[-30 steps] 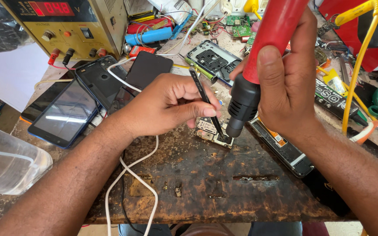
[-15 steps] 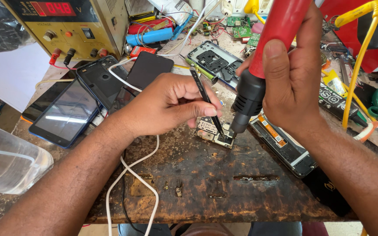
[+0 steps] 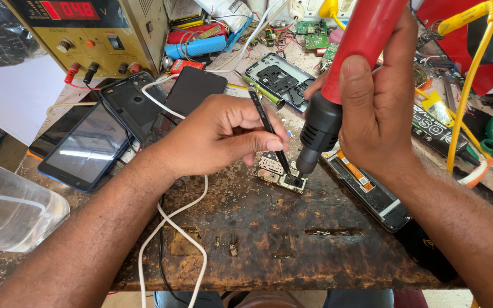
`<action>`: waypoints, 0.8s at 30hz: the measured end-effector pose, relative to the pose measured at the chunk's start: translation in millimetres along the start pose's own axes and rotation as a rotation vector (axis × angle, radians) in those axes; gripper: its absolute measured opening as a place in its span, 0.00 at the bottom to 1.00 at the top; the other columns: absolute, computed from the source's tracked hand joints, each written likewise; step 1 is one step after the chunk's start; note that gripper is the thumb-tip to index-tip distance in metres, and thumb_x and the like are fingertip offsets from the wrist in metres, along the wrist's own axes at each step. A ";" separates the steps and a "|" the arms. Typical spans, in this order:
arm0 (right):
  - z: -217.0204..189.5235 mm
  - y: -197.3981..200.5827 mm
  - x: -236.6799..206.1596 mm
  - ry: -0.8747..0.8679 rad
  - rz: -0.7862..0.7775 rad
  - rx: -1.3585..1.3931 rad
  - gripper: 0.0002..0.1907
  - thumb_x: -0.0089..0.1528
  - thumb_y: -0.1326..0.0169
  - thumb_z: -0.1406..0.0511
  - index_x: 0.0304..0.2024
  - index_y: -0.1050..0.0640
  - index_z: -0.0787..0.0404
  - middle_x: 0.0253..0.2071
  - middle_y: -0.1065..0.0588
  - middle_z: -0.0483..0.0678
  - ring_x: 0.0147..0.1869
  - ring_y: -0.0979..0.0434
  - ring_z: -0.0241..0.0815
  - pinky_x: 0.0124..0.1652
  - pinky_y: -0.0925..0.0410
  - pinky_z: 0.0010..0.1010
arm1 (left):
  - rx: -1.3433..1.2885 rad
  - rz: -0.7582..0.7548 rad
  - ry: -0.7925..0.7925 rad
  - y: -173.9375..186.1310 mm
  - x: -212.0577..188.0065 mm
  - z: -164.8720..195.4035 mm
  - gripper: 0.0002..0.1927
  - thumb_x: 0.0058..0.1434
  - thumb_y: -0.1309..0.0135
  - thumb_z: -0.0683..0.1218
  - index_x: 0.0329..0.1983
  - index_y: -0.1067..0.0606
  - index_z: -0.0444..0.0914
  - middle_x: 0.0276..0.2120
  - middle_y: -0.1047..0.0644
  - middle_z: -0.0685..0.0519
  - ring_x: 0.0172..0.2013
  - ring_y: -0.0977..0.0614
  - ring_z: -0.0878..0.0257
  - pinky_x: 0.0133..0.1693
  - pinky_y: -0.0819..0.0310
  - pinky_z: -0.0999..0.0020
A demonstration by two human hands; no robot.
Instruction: The person disassembles a smartphone, removes the motherboard, and uses a hot air gun and tweezers to rework solder joints on the board. The person then reassembles the phone and tests it by connecting a charger.
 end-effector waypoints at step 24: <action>3.6 12.0 0.4 -0.005 0.041 0.007 0.26 0.85 0.61 0.53 0.75 0.54 0.57 0.61 0.37 0.49 0.52 0.23 0.37 0.47 0.20 0.31 | 0.032 0.057 -0.002 -3.2 0.8 -3.0 0.09 0.70 0.44 0.45 0.48 0.21 0.37 0.37 0.16 0.56 0.29 0.20 0.76 0.29 0.22 0.78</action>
Point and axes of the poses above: each hand's wrist, its own x-axis towards the middle knuckle, its own y-axis out of the back of the hand, z = x × y, the point moved 10 cm from there along x, towards the middle knuckle
